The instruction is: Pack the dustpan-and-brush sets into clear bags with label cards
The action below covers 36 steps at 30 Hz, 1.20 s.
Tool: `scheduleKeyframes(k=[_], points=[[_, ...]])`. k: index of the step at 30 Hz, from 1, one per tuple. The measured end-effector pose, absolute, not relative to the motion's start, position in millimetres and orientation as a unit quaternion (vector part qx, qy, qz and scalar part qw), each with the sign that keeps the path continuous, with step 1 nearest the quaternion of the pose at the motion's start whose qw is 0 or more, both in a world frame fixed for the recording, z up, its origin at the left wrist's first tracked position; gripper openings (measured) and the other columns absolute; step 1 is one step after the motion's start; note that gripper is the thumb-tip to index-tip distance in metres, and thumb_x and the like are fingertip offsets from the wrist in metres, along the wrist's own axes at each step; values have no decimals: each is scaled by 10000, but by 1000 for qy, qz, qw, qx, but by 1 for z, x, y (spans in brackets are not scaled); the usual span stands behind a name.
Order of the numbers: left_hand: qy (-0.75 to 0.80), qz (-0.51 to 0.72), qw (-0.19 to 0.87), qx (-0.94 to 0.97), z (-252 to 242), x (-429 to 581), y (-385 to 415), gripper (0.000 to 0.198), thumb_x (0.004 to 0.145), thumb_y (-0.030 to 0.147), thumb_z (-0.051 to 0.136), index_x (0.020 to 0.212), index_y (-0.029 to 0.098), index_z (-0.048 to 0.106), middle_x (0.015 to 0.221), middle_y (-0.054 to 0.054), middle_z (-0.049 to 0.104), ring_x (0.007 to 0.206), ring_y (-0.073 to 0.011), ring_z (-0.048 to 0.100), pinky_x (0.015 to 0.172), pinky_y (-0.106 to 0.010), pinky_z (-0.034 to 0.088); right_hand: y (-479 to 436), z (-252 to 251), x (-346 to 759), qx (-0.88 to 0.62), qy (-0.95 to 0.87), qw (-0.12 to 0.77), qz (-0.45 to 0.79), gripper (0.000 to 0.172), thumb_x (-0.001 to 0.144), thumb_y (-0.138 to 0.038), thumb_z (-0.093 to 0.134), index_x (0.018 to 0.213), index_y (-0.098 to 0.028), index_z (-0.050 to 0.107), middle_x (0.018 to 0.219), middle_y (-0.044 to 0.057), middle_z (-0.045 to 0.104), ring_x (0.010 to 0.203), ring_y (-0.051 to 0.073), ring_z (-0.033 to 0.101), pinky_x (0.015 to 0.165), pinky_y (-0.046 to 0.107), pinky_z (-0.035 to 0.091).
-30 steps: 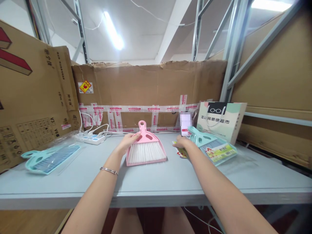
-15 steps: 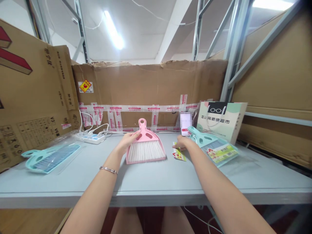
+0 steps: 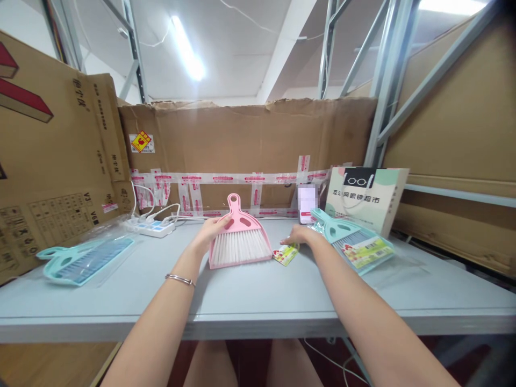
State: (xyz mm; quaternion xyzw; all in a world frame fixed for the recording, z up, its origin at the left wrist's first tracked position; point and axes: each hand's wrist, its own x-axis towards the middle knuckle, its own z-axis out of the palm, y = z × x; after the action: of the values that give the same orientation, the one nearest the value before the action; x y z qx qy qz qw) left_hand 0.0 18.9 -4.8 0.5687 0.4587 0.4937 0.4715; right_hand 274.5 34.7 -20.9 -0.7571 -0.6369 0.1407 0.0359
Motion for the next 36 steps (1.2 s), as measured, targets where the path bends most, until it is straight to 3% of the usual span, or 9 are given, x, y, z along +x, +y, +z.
scheduleKeyframes(k=[8,12,15,19,23,26,30,33,36], points=[[443,550,548,448,-3,-3,20,389,470,397,813,664,92,671,682,-85,674,636,-168,596,628,-284,434,36,-23,274,-715,-682,73,136,342,622,-468,688,721,-150,611,812,94,667,790,221,617,651,292,427],[438,557,558,431,-3,-4,19,360,472,374,818,638,103,651,649,-70,663,617,-164,591,606,-279,434,29,-17,280,-689,-704,60,165,510,521,-536,724,860,-165,632,939,77,655,856,225,602,677,286,427],[441,565,552,426,-2,-3,18,355,471,371,820,620,107,635,649,-70,664,609,-158,587,585,-265,426,19,-11,281,-688,-707,1,163,633,398,-472,792,940,-194,621,1013,69,632,878,239,592,675,296,425],[443,569,545,427,-3,-3,18,361,476,373,818,625,102,632,642,-79,663,597,-161,589,572,-266,424,11,-6,276,-682,-709,-41,174,407,453,-372,778,781,-181,630,826,41,641,780,221,588,635,288,400],[422,580,549,428,-5,-5,20,366,484,351,817,688,97,650,684,-81,672,620,-161,598,598,-271,441,5,1,269,-627,-755,106,160,233,611,-384,666,675,-173,590,708,8,604,702,177,550,619,267,376],[411,581,550,437,-7,-6,21,385,495,369,808,721,102,648,731,-90,680,653,-171,608,624,-284,450,-4,8,256,-488,-801,237,254,324,736,-471,513,761,-161,604,743,10,609,712,153,539,638,252,386],[397,546,550,491,-12,-1,23,446,520,446,775,770,99,647,766,-98,678,705,-190,614,644,-296,450,-10,2,224,-405,-819,244,324,322,718,-463,546,770,-159,639,713,12,610,683,136,530,601,231,382],[430,538,500,525,-15,6,23,443,517,474,759,734,107,639,741,-77,666,724,-183,600,657,-283,435,-5,-12,200,-439,-822,264,248,199,675,-357,606,629,-164,588,594,-31,537,585,98,460,544,214,330],[423,533,477,557,-14,12,19,430,545,476,738,764,118,644,811,-76,667,800,-185,594,697,-269,425,2,-22,188,-467,-816,295,170,236,623,-356,662,586,-172,519,577,-51,504,568,87,423,526,209,288]])
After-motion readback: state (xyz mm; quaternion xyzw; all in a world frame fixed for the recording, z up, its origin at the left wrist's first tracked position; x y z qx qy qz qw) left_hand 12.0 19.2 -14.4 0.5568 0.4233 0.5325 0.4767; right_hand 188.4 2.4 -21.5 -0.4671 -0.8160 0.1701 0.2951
